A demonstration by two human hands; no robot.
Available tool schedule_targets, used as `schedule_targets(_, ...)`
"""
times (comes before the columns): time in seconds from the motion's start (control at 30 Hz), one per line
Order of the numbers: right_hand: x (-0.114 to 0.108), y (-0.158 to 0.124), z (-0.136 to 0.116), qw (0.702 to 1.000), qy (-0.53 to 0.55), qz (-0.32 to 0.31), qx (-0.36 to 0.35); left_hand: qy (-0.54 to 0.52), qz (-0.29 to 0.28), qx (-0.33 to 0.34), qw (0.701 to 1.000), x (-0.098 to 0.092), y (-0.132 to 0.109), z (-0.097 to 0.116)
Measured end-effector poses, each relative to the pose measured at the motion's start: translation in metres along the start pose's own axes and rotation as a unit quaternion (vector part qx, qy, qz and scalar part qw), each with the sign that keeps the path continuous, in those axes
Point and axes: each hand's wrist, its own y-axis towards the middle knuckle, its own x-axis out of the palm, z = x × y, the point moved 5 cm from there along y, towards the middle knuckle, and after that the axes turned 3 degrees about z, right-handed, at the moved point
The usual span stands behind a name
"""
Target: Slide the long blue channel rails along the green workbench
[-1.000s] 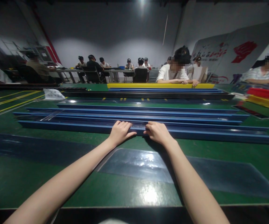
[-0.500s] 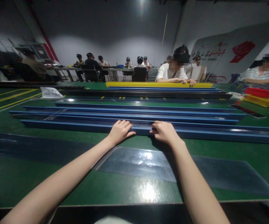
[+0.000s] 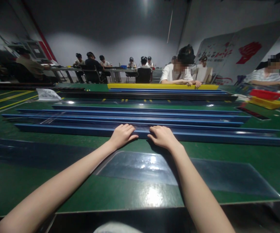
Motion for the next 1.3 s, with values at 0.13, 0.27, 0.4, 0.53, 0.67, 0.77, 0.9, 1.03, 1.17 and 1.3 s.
schedule_targets(0.13,0.004,0.0011,-0.0048,1.0,0.016,-0.006,-0.015,-0.009,0.002,0.0,1.0,0.0021,-0.0009,-0.001)
schedule_targets(0.27,0.0043,0.0012,-0.0054,0.999,0.017,0.008,-0.026,-0.011,0.004,0.001,1.0,0.0021,-0.001,-0.001)
schedule_targets(0.4,0.005,0.0011,-0.005,0.999,0.024,0.008,-0.024,-0.006,0.01,-0.001,1.0,0.0011,-0.0006,-0.0008)
schedule_targets(0.53,0.0057,0.0011,-0.0058,0.999,0.032,0.008,-0.021,-0.005,0.012,-0.003,1.0,0.001,-0.0009,-0.001)
schedule_targets(0.67,0.0045,0.0003,-0.0069,0.999,0.037,0.01,-0.023,-0.008,0.007,-0.004,1.0,0.0009,-0.0009,-0.0009)
schedule_targets(0.77,0.003,-0.0007,-0.0073,0.998,0.048,0.014,-0.027,-0.01,0.001,-0.009,1.0,0.0007,-0.0006,-0.0009)
schedule_targets(0.9,0.0037,-0.001,-0.0055,0.998,0.065,0.014,-0.018,-0.008,-0.006,-0.017,1.0,0.0011,-0.0004,-0.0011)
schedule_targets(1.03,0.0054,0.0,-0.0051,0.998,0.065,0.015,-0.017,-0.003,-0.006,-0.018,1.0,0.0014,-0.0007,-0.0013)
schedule_targets(1.17,0.0057,0.0004,-0.0056,0.998,0.057,0.012,-0.015,0.0,-0.006,-0.017,1.0,0.002,-0.001,-0.0014)
schedule_targets(1.3,0.0051,0.0002,-0.0058,0.998,0.059,0.013,-0.013,-0.002,-0.001,-0.016,1.0,0.0017,-0.0009,-0.0012)
